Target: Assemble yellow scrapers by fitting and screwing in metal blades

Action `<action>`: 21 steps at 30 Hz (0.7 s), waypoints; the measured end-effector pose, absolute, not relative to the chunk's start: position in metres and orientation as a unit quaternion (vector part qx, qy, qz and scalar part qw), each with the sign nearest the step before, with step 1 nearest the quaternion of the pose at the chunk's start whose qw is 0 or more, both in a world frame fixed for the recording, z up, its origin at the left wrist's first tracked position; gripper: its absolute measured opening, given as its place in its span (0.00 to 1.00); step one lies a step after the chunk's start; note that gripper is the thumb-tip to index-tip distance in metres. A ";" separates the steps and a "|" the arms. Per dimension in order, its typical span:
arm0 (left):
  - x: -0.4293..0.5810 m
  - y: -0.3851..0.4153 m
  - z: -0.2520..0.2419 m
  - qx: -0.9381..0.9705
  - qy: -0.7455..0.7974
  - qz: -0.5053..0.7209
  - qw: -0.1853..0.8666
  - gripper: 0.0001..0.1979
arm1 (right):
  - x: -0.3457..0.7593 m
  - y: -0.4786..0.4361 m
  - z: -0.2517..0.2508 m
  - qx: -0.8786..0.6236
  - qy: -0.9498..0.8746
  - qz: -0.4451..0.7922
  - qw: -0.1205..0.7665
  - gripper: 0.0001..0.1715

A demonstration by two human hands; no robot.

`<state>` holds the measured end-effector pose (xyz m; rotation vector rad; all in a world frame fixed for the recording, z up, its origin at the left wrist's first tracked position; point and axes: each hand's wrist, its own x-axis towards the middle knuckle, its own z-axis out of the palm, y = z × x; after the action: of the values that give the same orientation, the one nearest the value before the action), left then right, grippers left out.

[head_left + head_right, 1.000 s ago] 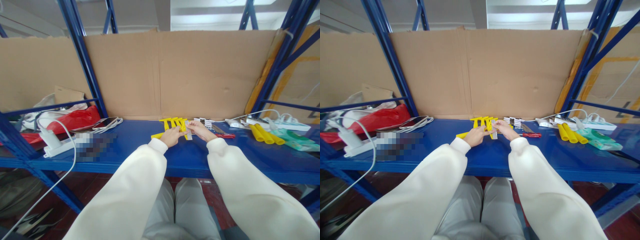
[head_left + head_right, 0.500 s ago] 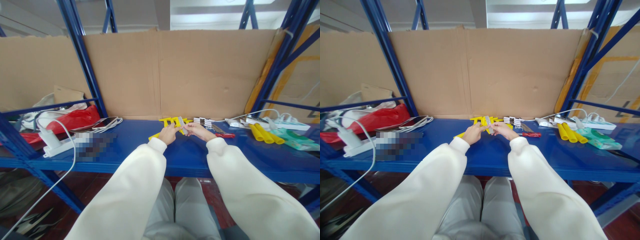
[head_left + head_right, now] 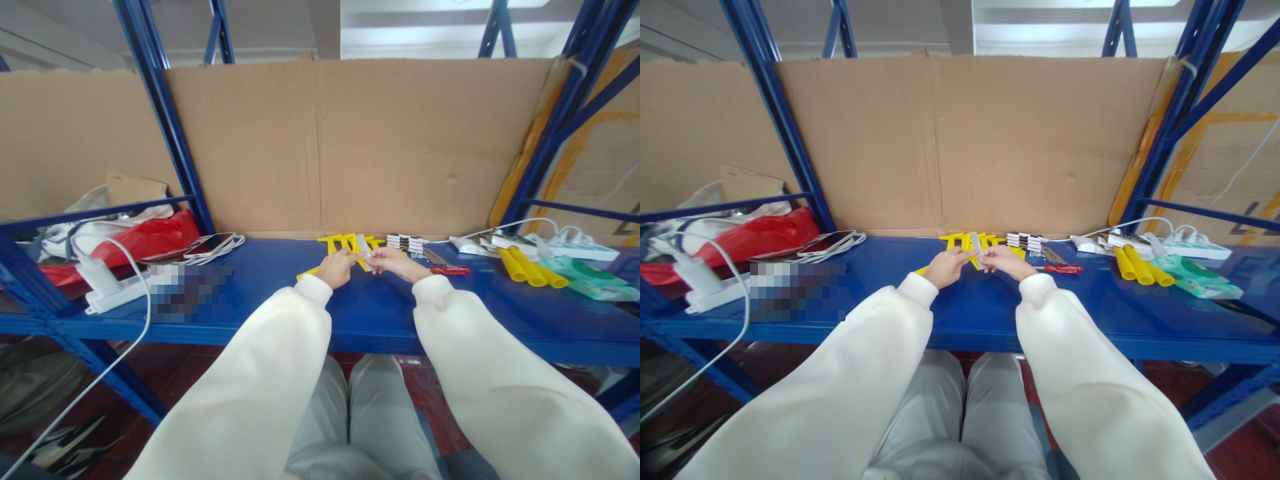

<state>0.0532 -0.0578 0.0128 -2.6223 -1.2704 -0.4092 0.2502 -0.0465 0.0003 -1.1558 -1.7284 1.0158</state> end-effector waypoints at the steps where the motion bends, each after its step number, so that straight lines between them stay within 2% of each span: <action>1: 0.053 -0.058 0.012 -0.887 -0.429 -0.137 0.102 0.26 | 0.250 -0.047 0.000 -0.461 -0.684 0.400 0.400 0.15; 12: 0.054 -0.059 0.010 -0.885 -0.427 -0.142 0.120 0.27 | 0.246 -0.045 -0.002 -0.469 -0.679 0.377 0.419 0.16; 21: 0.055 -0.057 0.008 -0.883 -0.428 -0.154 0.117 0.25 | 0.246 -0.045 -0.004 -0.455 -0.697 0.361 0.420 0.24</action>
<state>0.0548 -0.0571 0.0085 -2.5841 -1.2516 -0.4508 0.2459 -0.0454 -0.0038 -1.1410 -1.7475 0.9042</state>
